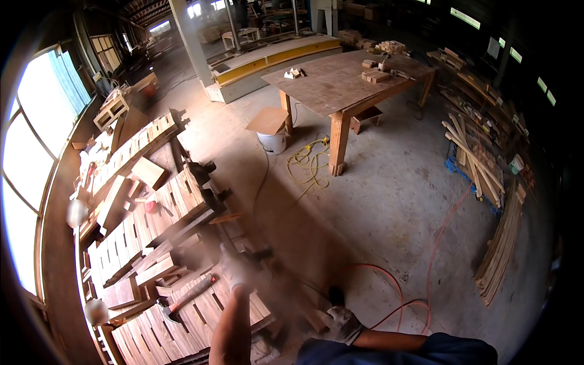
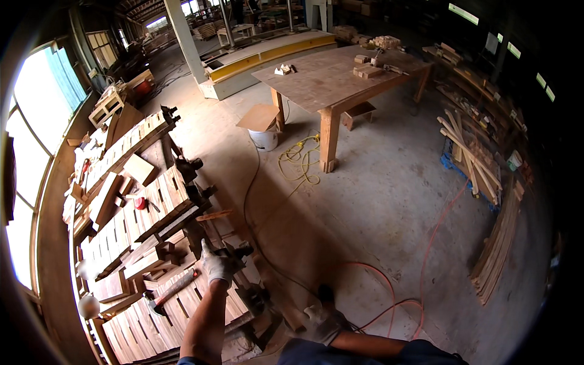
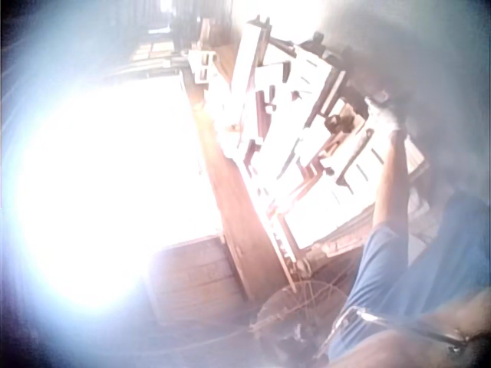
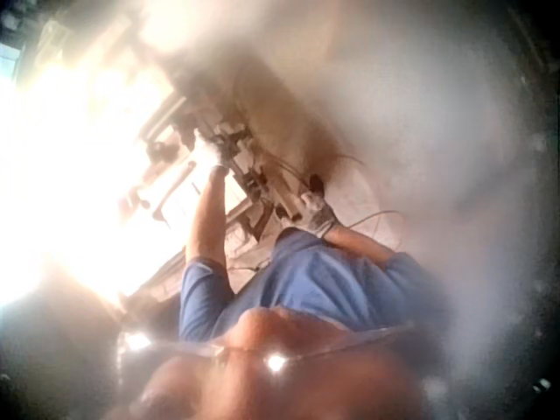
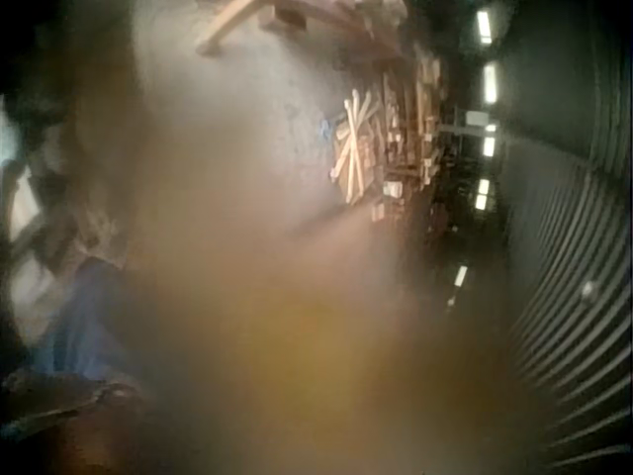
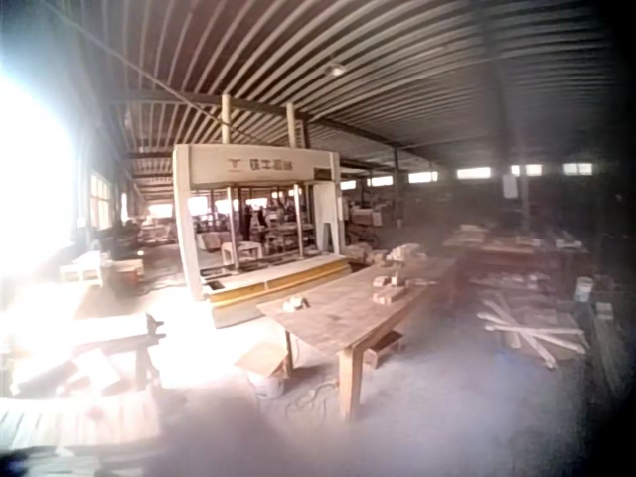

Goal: The person assembles wooden frames by inserting small wooden dowels into pre-cut slots on larger wooden panels. They use a hammer to tap the dowels into place and a wooden mallet to align and secure the joints. The person works on multiple frames, stacking them as they are completed.

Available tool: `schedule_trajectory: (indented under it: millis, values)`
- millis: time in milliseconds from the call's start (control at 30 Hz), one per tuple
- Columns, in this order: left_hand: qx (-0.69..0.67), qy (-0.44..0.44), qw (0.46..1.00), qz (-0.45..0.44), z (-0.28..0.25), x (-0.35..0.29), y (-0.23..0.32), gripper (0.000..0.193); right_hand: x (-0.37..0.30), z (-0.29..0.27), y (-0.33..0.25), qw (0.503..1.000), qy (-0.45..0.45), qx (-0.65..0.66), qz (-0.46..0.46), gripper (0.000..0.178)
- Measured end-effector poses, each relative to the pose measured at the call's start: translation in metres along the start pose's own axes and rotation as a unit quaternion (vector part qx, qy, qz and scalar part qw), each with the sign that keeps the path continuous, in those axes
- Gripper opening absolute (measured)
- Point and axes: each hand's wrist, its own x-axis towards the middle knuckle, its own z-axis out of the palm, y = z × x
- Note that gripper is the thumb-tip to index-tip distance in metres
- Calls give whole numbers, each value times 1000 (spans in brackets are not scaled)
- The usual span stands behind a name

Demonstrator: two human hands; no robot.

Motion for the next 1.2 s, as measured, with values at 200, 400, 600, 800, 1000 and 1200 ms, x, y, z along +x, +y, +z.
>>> schedule_trajectory:
  millis: [200, 400, 600, 800, 1000, 1200]
  values:
    - [-82, -77, 990, -83, -7, 16, 7, 74, 20, 8, -3, 978, 80, 87, -172, 44]
    - [-179, -20, 981, -73, 8, 28, -13, 62, 16, 14, -8, 969, 115, 105, -192, 46]
    - [-107, 19, 988, -112, -3, 17, 20, 40, 20, 18, -4, 961, 118, 101, -230, 48]
    - [-38, 27, 999, 0, -3, 14, 11, 24, 27, 19, -14, 964, 82, 129, -217, 46]
    - [-27, 34, 998, 55, 10, 23, -11, 21, 78, -3, -35, 955, 82, 145, -246, 39]
    - [-32, 1, 999, 38, 5, 21, -5, 22, 120, -14, -53, 953, 141, 127, -235, 28]
